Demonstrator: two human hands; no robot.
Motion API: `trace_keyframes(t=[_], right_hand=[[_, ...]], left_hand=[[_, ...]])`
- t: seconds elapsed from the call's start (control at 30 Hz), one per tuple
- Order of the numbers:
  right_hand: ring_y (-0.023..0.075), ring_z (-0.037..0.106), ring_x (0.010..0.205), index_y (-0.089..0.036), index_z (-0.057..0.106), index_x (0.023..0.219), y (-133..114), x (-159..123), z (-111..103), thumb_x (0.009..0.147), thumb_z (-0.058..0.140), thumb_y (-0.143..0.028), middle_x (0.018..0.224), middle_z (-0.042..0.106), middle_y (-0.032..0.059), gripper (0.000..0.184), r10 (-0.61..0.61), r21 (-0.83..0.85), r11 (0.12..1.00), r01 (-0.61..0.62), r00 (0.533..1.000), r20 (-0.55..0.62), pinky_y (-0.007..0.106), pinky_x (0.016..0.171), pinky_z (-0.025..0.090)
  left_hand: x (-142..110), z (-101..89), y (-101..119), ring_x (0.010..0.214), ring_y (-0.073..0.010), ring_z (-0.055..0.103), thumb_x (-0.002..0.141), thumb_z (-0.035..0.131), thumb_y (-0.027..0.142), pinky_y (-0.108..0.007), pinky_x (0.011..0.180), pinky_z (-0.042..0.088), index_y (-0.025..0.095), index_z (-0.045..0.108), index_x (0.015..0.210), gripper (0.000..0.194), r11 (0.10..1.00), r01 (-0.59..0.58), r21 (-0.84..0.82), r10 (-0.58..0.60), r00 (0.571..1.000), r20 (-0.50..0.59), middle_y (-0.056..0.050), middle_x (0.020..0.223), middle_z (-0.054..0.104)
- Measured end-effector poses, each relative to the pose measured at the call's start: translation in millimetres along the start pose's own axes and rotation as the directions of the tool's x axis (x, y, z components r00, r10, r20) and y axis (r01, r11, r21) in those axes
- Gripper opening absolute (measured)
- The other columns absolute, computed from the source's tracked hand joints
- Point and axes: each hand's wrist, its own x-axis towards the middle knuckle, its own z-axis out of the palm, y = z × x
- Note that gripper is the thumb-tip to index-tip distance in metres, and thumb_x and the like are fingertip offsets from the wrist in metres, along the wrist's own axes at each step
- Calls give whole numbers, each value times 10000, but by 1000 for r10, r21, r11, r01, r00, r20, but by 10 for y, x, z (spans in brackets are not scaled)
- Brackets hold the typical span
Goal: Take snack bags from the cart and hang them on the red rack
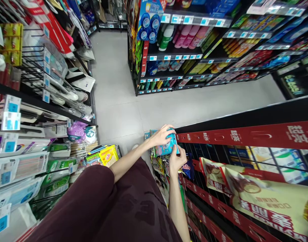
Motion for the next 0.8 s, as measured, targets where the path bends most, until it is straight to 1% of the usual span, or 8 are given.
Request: trace_keyframes(t=[0.07, 0.17, 0.3, 0.47, 0.57, 0.8], right_hand=[[191, 628, 754, -107, 709, 899, 7, 23, 13, 885, 560, -402, 816, 673, 107, 331, 12, -22, 1000, -12, 1000, -18, 299, 719, 488], [197, 631, 751, -107, 711, 898, 13, 47, 26, 885, 548, -424, 815, 680, 111, 356, 31, -61, 998, -33, 999, -28, 298, 715, 482], [201, 634, 745, -108, 713, 916, 13, 60, 41, 883, 541, -436, 816, 683, 113, 371, 57, -79, 995, -58, 998, -17, 286, 679, 475], [204, 643, 737, -108, 720, 910, 43, 57, 62, 871, 549, -449, 817, 695, 117, 383, 103, -98, 990, -105, 994, -26, 277, 653, 478], [214, 656, 740, -106, 721, 920, 82, 44, 81, 863, 546, -470, 832, 708, 129, 408, 135, -109, 985, -136, 991, -18, 277, 636, 488], [243, 677, 755, -88, 726, 922, 153, 33, 108, 853, 552, -485, 846, 723, 158, 438, 168, -116, 978, -171, 985, -34, 310, 682, 510]], left_hand=[[-36, -5, -22, 1130, -215, 492, 899, 493, 171, -383, 961, 465, 168, 642, 1021, 193, 998, -9, 59, 9, 1000, -5, -101, 1222, 509], [-95, 36, -38, 1049, -204, 519, 935, 471, 237, -357, 902, 486, 173, 673, 978, 216, 994, -27, 101, 26, 1000, 14, -90, 1108, 546], [-137, 145, -58, 973, -188, 532, 949, 463, 284, -344, 862, 492, 193, 680, 1032, 250, 990, -46, 133, 42, 999, 34, -70, 1027, 578], [-139, 219, -77, 966, -180, 532, 969, 413, 280, -336, 851, 493, 198, 655, 1123, 299, 985, -39, 168, 36, 999, 20, -67, 1027, 584], [-142, 244, -105, 970, -182, 535, 967, 417, 284, -342, 851, 493, 204, 643, 1152, 303, 985, -30, 170, 27, 999, 22, -69, 1032, 588], [-142, 310, -155, 966, -188, 534, 956, 441, 278, -340, 847, 483, 217, 643, 1156, 291, 981, -26, 191, 14, 998, 60, -61, 1021, 596]])
